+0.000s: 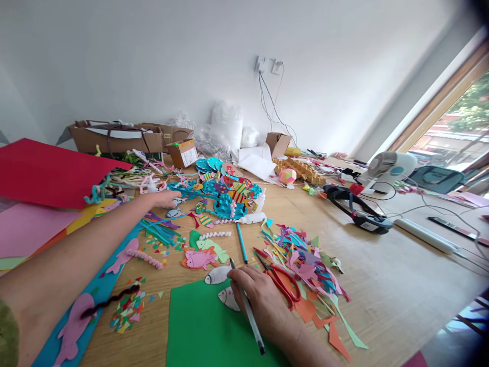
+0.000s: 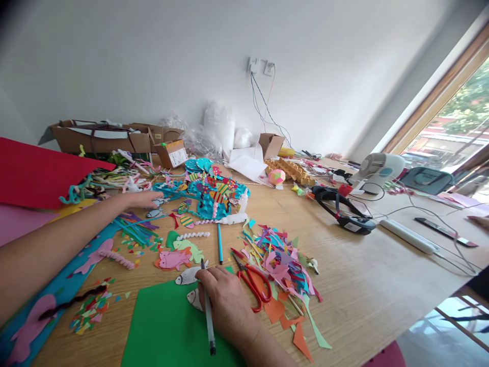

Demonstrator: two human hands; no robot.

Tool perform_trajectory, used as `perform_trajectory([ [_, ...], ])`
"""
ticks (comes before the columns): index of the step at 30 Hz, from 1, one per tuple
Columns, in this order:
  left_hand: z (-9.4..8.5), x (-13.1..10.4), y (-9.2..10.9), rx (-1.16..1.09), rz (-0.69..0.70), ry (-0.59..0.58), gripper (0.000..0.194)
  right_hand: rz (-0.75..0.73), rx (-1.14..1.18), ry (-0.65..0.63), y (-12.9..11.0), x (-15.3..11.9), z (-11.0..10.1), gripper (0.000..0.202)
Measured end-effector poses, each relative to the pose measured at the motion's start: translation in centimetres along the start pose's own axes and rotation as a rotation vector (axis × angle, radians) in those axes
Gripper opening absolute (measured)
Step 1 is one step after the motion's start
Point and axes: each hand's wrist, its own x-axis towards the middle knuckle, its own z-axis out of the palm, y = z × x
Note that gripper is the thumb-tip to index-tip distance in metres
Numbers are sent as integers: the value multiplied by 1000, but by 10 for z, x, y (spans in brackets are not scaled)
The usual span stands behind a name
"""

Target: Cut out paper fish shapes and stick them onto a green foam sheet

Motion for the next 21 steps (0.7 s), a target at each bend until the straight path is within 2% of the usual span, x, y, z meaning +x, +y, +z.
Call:
perform_trajectory([
  [12,8,4,-7,-76,-27,64,33,27,7,-39,1,0,-1,19],
  [17,10,3,-9,-114,-13,69,31,39,11,-54,1,0,0,19],
  [21,9,-2,-8,-157,27,116,32,52,8,-74,2,1,1,20],
])
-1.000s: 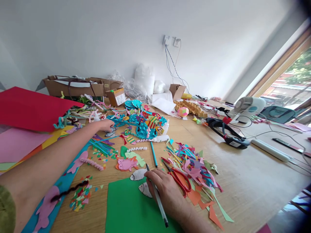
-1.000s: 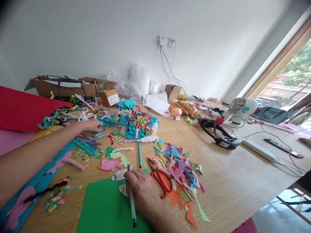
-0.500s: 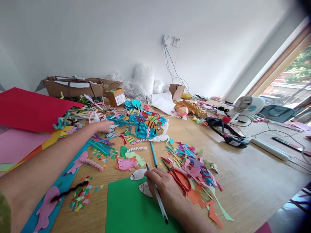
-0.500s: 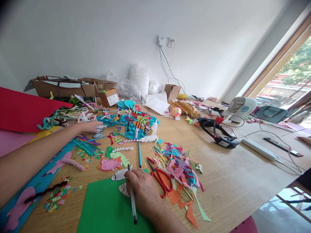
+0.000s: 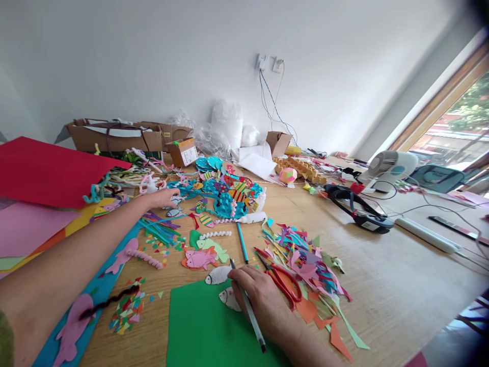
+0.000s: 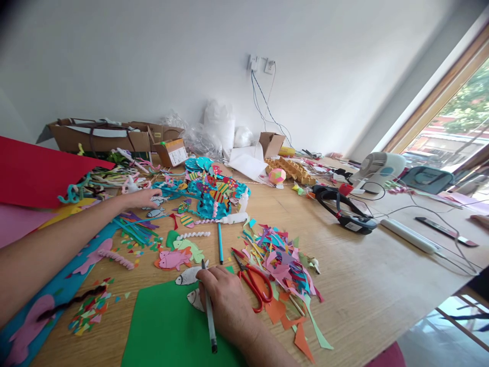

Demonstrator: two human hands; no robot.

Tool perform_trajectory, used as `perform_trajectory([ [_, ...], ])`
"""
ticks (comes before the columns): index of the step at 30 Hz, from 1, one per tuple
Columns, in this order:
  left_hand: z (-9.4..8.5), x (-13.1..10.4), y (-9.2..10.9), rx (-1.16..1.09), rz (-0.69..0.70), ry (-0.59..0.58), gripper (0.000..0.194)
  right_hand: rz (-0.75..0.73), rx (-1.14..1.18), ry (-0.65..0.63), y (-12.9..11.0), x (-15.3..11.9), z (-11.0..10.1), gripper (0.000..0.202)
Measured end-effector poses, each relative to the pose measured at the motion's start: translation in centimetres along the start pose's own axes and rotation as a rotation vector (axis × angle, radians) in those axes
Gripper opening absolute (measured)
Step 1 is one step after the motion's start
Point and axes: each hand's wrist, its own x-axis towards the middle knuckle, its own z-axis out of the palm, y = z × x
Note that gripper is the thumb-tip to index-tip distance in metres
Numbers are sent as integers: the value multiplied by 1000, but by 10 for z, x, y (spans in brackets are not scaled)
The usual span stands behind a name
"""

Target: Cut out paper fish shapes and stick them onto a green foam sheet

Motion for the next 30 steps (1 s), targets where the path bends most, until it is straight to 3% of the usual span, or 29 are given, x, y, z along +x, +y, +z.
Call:
perform_trajectory([
  [9,-4,-10,7,-83,118,19,35,-10,0,-16,2,1,2,19],
  [21,-1,-4,3,-117,42,28,28,-21,-1,-107,-2,1,-5,11],
  [30,-6,-12,7,-116,-43,163,32,-12,11,-125,-3,3,-7,15],
])
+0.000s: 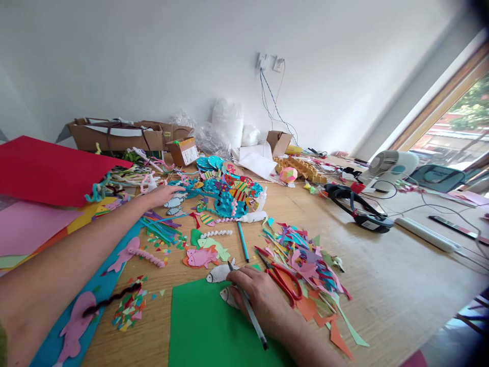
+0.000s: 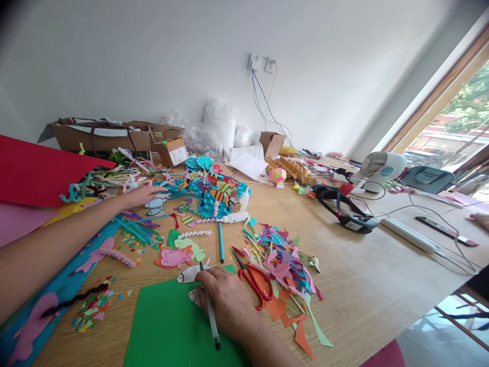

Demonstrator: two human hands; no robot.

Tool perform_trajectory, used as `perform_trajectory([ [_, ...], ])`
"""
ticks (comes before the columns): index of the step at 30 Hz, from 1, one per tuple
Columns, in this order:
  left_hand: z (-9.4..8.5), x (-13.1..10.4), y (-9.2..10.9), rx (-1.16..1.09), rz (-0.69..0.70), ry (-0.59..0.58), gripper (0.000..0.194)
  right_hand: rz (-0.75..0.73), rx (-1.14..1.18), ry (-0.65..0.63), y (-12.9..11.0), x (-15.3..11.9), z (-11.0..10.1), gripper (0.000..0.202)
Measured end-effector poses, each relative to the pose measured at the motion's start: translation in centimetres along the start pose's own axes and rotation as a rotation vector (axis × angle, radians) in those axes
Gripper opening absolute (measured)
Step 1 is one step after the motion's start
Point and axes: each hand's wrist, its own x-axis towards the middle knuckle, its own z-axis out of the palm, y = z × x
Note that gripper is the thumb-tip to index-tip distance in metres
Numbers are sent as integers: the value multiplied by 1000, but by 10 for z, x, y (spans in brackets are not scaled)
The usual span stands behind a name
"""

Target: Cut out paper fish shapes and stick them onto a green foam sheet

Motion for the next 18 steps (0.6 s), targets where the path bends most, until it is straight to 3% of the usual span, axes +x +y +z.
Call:
perform_trajectory([
  [5,-4,-6,5,61,-82,136,31,-12,-22,9,2,0,1,16],
  [9,-17,-18,19,58,-124,270,28,-24,-21,49,5,-1,2,16],
  [14,-42,-36,55,-34,-125,408,27,1,-11,214,16,1,7,16],
  [18,-51,-62,97,-188,-96,355,28,142,265,462,24,3,-3,18],
])
